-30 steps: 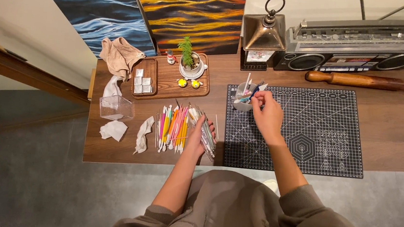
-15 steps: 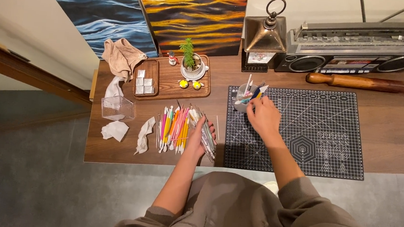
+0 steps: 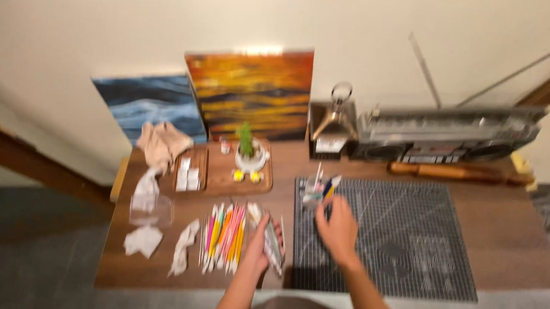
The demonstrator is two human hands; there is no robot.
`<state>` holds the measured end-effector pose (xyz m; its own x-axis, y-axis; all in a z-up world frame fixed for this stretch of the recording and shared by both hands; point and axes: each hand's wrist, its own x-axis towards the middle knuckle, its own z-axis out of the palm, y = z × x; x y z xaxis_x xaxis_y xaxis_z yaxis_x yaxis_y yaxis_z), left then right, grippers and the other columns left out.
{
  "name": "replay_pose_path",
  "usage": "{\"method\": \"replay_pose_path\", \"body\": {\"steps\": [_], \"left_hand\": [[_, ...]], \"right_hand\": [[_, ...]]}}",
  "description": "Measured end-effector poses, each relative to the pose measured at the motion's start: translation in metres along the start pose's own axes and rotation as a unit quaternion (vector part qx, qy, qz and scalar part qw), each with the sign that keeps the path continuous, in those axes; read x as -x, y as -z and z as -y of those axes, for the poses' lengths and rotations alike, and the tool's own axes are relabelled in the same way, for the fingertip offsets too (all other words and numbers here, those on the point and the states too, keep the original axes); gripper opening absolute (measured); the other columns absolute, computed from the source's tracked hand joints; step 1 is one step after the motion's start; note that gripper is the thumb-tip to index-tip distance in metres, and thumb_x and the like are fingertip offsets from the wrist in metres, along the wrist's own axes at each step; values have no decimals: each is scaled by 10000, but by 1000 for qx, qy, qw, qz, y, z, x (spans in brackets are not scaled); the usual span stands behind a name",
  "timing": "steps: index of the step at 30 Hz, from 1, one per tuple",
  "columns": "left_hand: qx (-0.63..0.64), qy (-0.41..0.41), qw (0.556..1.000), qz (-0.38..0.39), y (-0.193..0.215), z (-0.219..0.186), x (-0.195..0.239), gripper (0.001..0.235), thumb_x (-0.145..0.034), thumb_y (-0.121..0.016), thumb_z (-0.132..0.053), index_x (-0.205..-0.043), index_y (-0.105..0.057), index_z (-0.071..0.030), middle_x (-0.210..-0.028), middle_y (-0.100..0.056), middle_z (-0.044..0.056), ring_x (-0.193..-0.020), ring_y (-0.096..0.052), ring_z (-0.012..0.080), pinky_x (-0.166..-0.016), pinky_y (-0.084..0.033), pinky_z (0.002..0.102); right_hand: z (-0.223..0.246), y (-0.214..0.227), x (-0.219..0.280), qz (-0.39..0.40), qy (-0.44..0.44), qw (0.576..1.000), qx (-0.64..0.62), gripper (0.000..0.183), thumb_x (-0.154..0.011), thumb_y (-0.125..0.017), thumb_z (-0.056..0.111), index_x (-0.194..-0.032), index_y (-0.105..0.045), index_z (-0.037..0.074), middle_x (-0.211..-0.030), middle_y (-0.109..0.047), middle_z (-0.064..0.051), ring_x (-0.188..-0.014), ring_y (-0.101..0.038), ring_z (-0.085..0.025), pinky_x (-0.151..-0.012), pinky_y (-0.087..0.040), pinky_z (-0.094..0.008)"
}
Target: Organizing a variety of pens and markers by picking them up from a desk and placing them into a container.
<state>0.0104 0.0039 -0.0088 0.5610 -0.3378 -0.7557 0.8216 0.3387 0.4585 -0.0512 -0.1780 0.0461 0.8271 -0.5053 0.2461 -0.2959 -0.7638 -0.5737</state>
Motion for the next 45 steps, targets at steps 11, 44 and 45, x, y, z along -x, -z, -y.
{"method": "replay_pose_path", "body": {"steps": [11,44,45], "left_hand": [[-116,-18,991,-65,-46,-22,41,558,-844,-704,-241,-1314,-473,-50,-1470,-457,154,-1377,-392,294,-1168,-292,452],[36,-5,999,-7,-2,-7,-5,119,-888,-670,-110,-978,-608,-62,-748,-678,121,-547,-625,235,-488,-524,340],[32,-4,999,-13,-1,-6,-7,104,-891,-669,-114,-968,-634,-53,-753,-683,120,-551,-629,234,-493,-528,340]], "right_hand": [[48,-30,31,259,-147,945,-133,247,-935,-562,334,-1159,-622,251,-873,-645,111,-694,-569,-8,-576,-469,-146],[45,64,-26,-106,-128,939,-300,91,-951,-598,133,-1000,-545,78,-867,-699,-42,-645,-574,-103,-532,-428,-239],[42,70,-29,-138,-98,949,-266,68,-983,-544,128,-1032,-533,83,-935,-739,-22,-676,-604,-101,-562,-443,-267]]}}
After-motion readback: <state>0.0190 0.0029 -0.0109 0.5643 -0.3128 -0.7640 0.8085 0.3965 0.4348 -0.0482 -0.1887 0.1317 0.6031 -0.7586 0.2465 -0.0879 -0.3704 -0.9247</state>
